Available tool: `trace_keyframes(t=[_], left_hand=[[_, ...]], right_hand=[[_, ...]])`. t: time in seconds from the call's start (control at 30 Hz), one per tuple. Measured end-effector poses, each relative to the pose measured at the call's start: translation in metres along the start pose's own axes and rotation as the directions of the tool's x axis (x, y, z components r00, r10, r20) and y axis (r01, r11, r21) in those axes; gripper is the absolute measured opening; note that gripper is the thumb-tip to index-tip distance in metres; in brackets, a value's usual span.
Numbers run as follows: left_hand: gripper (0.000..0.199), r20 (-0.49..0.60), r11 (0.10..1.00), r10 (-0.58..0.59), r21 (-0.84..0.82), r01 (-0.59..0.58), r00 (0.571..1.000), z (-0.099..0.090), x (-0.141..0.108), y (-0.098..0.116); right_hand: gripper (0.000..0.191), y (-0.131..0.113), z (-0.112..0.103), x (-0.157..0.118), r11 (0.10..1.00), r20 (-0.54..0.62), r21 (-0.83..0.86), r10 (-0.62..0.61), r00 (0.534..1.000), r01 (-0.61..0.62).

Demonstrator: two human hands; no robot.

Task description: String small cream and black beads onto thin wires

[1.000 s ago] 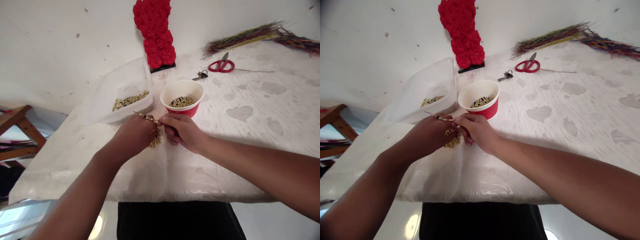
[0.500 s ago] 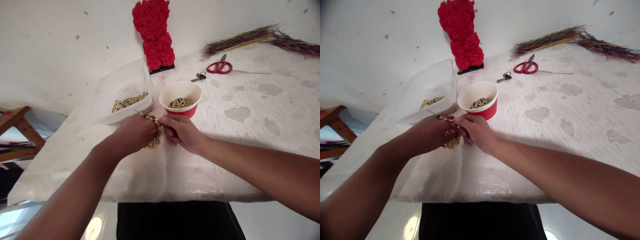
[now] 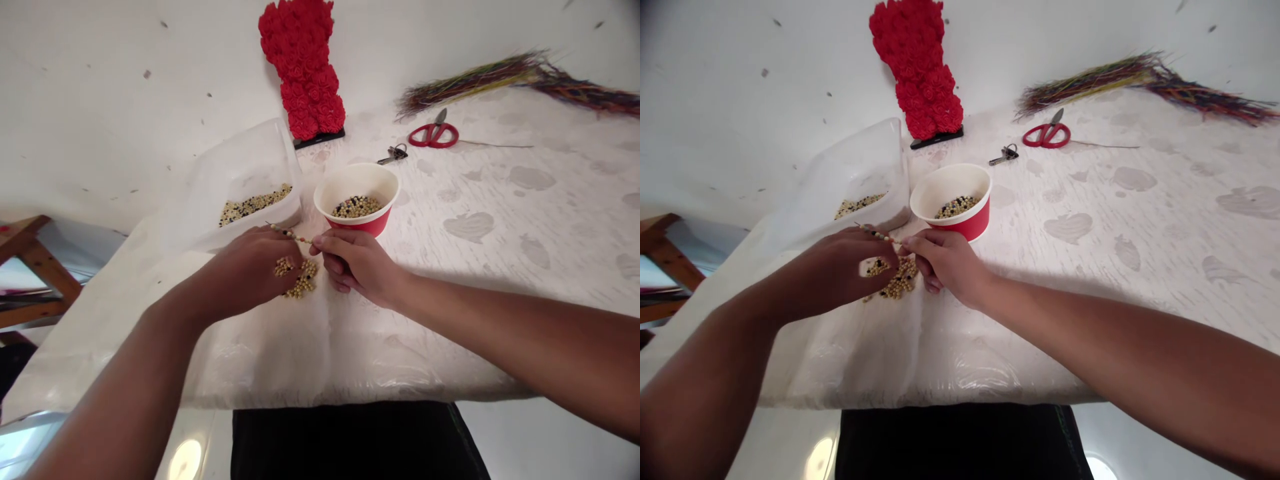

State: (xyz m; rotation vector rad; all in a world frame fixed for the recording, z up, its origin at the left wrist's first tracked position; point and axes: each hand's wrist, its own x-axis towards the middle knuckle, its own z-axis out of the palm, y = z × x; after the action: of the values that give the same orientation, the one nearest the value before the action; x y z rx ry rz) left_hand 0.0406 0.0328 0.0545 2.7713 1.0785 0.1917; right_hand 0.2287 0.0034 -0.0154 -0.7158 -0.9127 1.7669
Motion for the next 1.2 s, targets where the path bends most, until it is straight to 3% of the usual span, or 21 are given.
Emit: trace_keyframes(t=[0.07, 0.13, 0.17, 0.27, 0.43, 0.57, 0.73, 0.97, 1.13, 1.2], left_hand=[[0.007, -0.045, 0.999, -0.017, -0.046, 0.015, 0.999, -0.004, -0.021, -0.003], [0.008, -0.156, 0.986, -0.122, -0.130, 0.102, 0.980, -0.003, -0.045, -0.005], [0.011, -0.212, 0.969, -0.219, -0.165, 0.187, 0.952, -0.001, -0.056, -0.007], [0.013, -0.221, 0.875, -0.467, -0.260, 0.409, 0.856, 0.015, -0.081, -0.009], [0.012, -0.216, 0.685, -0.631, -0.606, 0.405, 0.745, 0.043, -0.087, -0.011], [0.017, -0.290, 0.637, -0.689, -0.679, 0.364, 0.665, 0.052, -0.083, -0.011], [0.016, -0.325, 0.588, -0.774, -0.686, 0.428, 0.544, 0.055, -0.086, -0.007], [0.007, -0.444, 0.674, -0.713, -0.647, 0.356, 0.542, 0.056, -0.089, -0.003], [0.007, -0.471, 0.732, -0.607, -0.645, 0.219, 0.640, 0.057, -0.092, -0.005], [0.007, -0.469, 0.725, -0.592, -0.665, 0.179, 0.655, 0.058, -0.093, -0.005]], right_hand=[[0.018, 0.000, 0.000, 0.000, 1.000, 0.013, -0.001, 0.003, 1.000, -0.003], [0.019, 0.001, 0.000, 0.000, 1.000, 0.032, -0.008, 0.004, 0.999, -0.003], [0.020, 0.001, 0.000, 0.000, 1.000, 0.040, -0.019, 0.002, 0.999, -0.001], [0.020, 0.002, 0.000, -0.001, 0.998, 0.057, -0.065, -0.002, 0.998, 0.006], [0.020, 0.004, 0.000, -0.002, 0.995, 0.075, -0.098, 0.014, 0.997, -0.006], [0.023, 0.004, 0.000, -0.004, 0.980, 0.103, -0.197, 0.003, 0.995, 0.017], [0.024, 0.003, 0.002, -0.010, 0.915, 0.166, -0.402, 0.027, 0.986, 0.043], [0.026, 0.002, 0.006, -0.015, 0.842, 0.188, -0.538, 0.073, 0.979, 0.041], [0.024, 0.002, 0.008, -0.017, 0.806, 0.156, -0.593, 0.113, 0.981, 0.002], [0.025, 0.002, 0.008, -0.017, 0.800, 0.153, -0.600, 0.111, 0.982, 0.004]])
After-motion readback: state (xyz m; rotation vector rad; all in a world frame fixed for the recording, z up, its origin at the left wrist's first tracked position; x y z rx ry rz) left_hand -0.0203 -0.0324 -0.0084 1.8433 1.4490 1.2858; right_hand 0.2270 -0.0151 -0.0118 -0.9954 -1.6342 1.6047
